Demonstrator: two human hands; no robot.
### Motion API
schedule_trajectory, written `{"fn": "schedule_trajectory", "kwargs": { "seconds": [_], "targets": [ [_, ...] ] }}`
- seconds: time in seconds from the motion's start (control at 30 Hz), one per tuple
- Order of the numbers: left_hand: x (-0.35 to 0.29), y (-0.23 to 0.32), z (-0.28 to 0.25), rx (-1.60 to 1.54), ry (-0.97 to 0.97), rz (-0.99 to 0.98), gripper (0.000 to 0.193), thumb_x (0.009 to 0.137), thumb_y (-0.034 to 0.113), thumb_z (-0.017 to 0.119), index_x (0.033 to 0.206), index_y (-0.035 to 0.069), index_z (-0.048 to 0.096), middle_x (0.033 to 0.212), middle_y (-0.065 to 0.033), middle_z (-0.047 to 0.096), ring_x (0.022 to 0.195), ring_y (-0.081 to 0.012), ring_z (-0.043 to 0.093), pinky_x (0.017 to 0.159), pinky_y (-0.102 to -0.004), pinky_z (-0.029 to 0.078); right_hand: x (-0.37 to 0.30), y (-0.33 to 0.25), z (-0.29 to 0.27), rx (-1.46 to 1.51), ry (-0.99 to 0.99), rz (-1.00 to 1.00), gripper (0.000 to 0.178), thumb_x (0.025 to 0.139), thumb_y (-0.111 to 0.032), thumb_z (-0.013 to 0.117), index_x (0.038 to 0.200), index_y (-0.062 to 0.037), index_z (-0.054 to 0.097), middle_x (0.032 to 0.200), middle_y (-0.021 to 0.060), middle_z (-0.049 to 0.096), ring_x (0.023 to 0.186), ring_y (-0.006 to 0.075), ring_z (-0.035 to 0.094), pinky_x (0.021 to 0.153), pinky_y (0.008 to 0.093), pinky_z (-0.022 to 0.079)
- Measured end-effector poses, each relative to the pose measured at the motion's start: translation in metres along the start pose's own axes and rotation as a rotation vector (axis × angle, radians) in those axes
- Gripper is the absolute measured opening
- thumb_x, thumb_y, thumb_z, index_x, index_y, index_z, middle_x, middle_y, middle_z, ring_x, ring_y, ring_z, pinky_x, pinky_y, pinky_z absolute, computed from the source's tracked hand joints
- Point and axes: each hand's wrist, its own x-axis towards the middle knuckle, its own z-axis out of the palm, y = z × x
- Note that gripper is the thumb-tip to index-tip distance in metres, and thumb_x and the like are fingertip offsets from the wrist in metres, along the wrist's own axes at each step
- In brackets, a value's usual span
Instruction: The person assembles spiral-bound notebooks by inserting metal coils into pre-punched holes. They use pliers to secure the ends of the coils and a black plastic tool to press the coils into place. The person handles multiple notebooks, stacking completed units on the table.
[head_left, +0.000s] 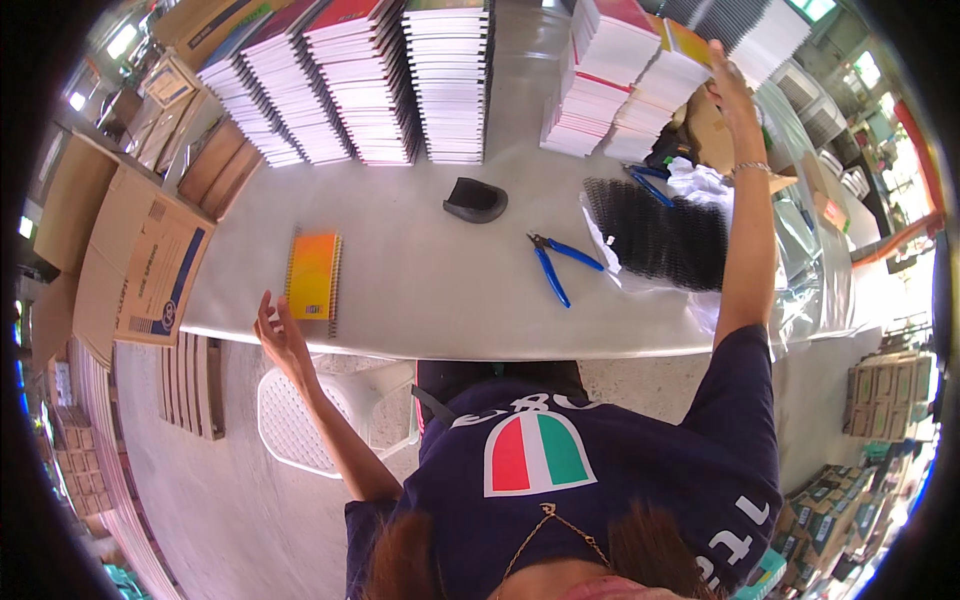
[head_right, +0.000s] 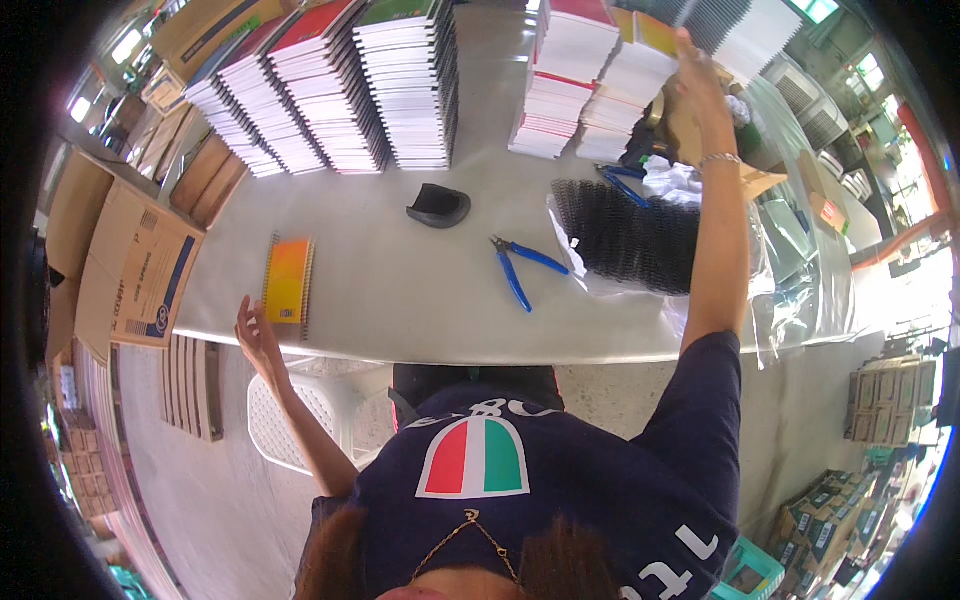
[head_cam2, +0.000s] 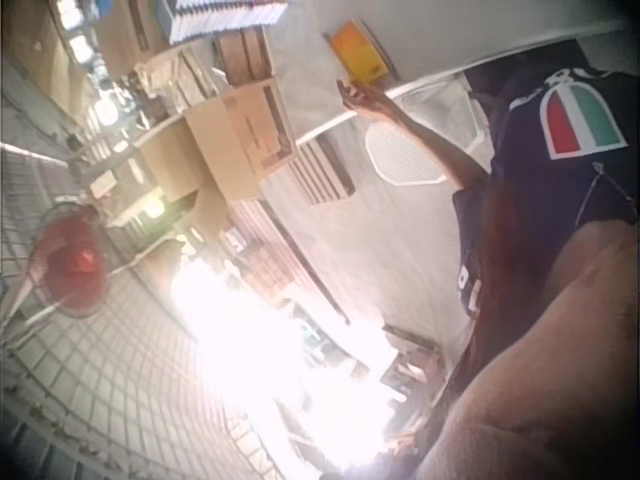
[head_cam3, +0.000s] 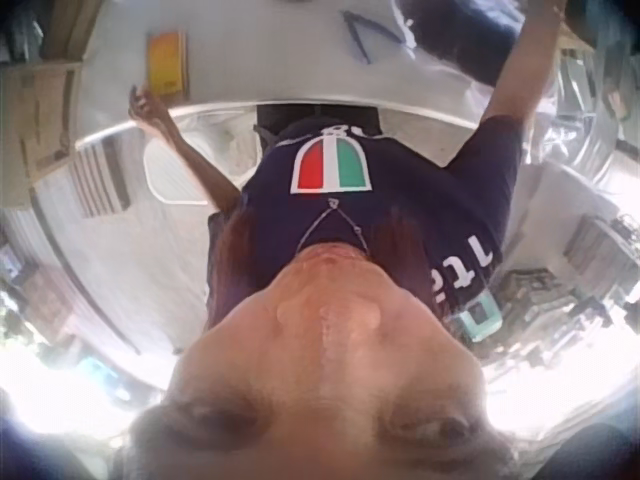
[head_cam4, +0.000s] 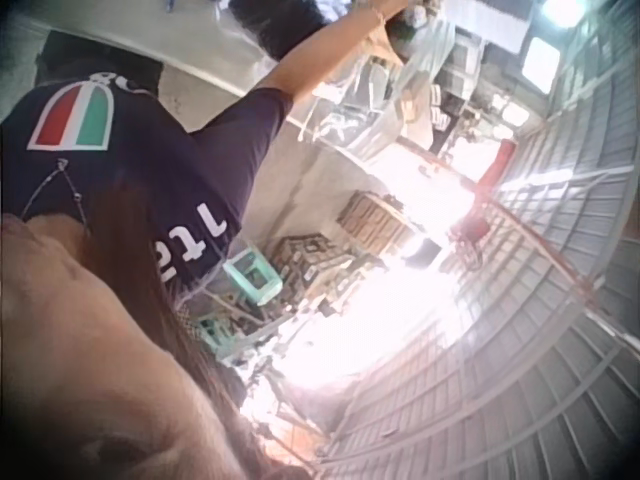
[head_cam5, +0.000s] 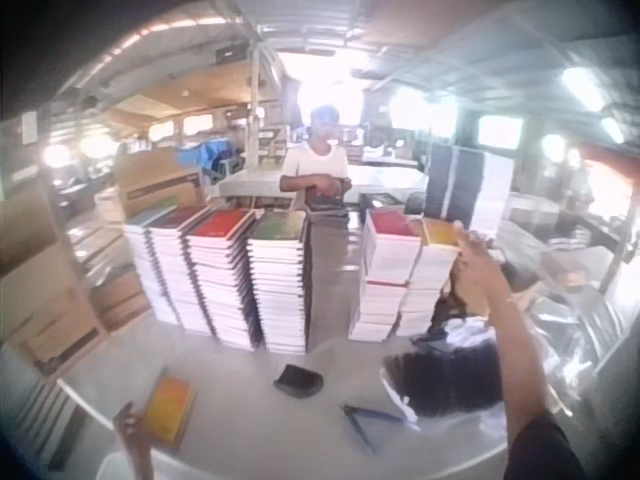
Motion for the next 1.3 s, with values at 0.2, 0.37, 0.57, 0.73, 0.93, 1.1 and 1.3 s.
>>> {"fn": "schedule_trajectory", "kwargs": {
  "seconds": [0.2, 0.37, 0.57, 0.73, 0.93, 1.1, 1.3],
  "targets": [
    [-0.008, 0.042, 0.0, 0.025, 0.199, 0.113, 0.041, 0.095, 0.045, 0.062, 0.131, 0.025, 0.062, 0.119, -0.0079, 0.056, 0.105, -0.0217, 0.053, 0.084, -0.0424, 0.049, -0.004, 0.012, 0.0, 0.243, 0.145, -0.115, 0.062, 0.088, -0.032, 0.074, 0.127, 0.0106, 0.052, 0.09, 0.011, 0.065, 0.073, 0.0105, 0.062, 0.052, 0.0202, 0.047],
    [-0.035, 0.145, 0.008, -0.393, -0.002, 0.29, 0.042, 0.097, 0.036, 0.062, 0.132, 0.013, 0.06, 0.133, -0.0095, 0.052, 0.114, -0.024, 0.051, 0.095, -0.0401, 0.047, -0.101, -0.001, 0.02, 0.701, 0.353, -0.313, 0.04, 0.089, -0.017, 0.074, 0.12, 0.0021, 0.059, 0.106, 0.007, 0.066, 0.089, 0.0125, 0.065, 0.062, 0.0233, 0.054],
    [-0.106, 0.263, 0.053, -1.037, -0.696, 0.236, 0.038, 0.098, 0.016, 0.059, 0.134, 0.003, 0.052, 0.127, -0.0074, 0.056, 0.116, -0.0179, 0.05, 0.098, -0.0337, 0.04, -0.32, -0.047, 0.103, 1.109, -0.19, -0.059, 0.015, 0.093, -0.012, 0.069, 0.107, -0.0108, 0.067, 0.089, -0.0061, 0.062, 0.078, 0.0021, 0.054, 0.066, 0.0179, 0.044],
    [-0.115, 0.238, 0.068, -0.825, -0.796, 0.219, 0.031, 0.1, 0.011, 0.055, 0.13, 0.002, 0.05, 0.115, -0.0089, 0.058, 0.111, -0.0177, 0.053, 0.096, -0.0303, 0.04, -0.365, 0.004, 0.124, 0.591, -0.255, -0.072, 0.033, 0.092, -0.016, 0.07, 0.123, -0.0073, 0.062, 0.11, 0.0034, 0.061, 0.095, 0.0136, 0.057, 0.084, 0.0282, 0.049],
    [-0.09, 0.21, 0.032, 0.172, -0.783, 0.736, 0.017, 0.092, 0.007, 0.059, 0.108, 0.013, 0.062, 0.105, -0.0025, 0.059, 0.109, -0.0229, 0.056, 0.107, -0.0511, 0.028, -0.312, 0.107, 0.003, -0.809, 0.269, -0.077, 0.039, 0.087, -0.02, 0.072, 0.122, -0.0072, 0.062, 0.111, 0.0129, 0.06, 0.108, 0.0306, 0.055, 0.087, 0.0474, 0.047],
    [-0.11, 0.174, 0.043, 0.336, -0.563, 0.873, 0.017, 0.089, 0.024, 0.068, 0.102, 0.014, 0.064, 0.113, -0.0026, 0.055, 0.116, -0.0252, 0.05, 0.106, -0.0587, 0.024, -0.314, 0.121, -0.009, -0.519, 0.115, 0.134, 0.024, 0.086, -0.011, 0.07, 0.107, -0.0003, 0.067, 0.097, 0.0181, 0.069, 0.092, 0.0316, 0.065, 0.081, 0.0418, 0.05],
    [-0.126, 0.168, 0.068, 0.136, -0.45, 0.673, 0.037, 0.073, 0.04, 0.083, 0.089, 0.012, 0.064, 0.111, -0.0049, 0.054, 0.115, -0.0299, 0.047, 0.105, -0.0598, 0.023, -0.31, 0.11, -0.017, -0.271, 0.283, -0.031, 0.021, 0.092, -0.016, 0.069, 0.105, -0.0005, 0.071, 0.09, 0.0093, 0.07, 0.08, 0.0175, 0.065, 0.074, 0.0311, 0.051]
  ]
}}
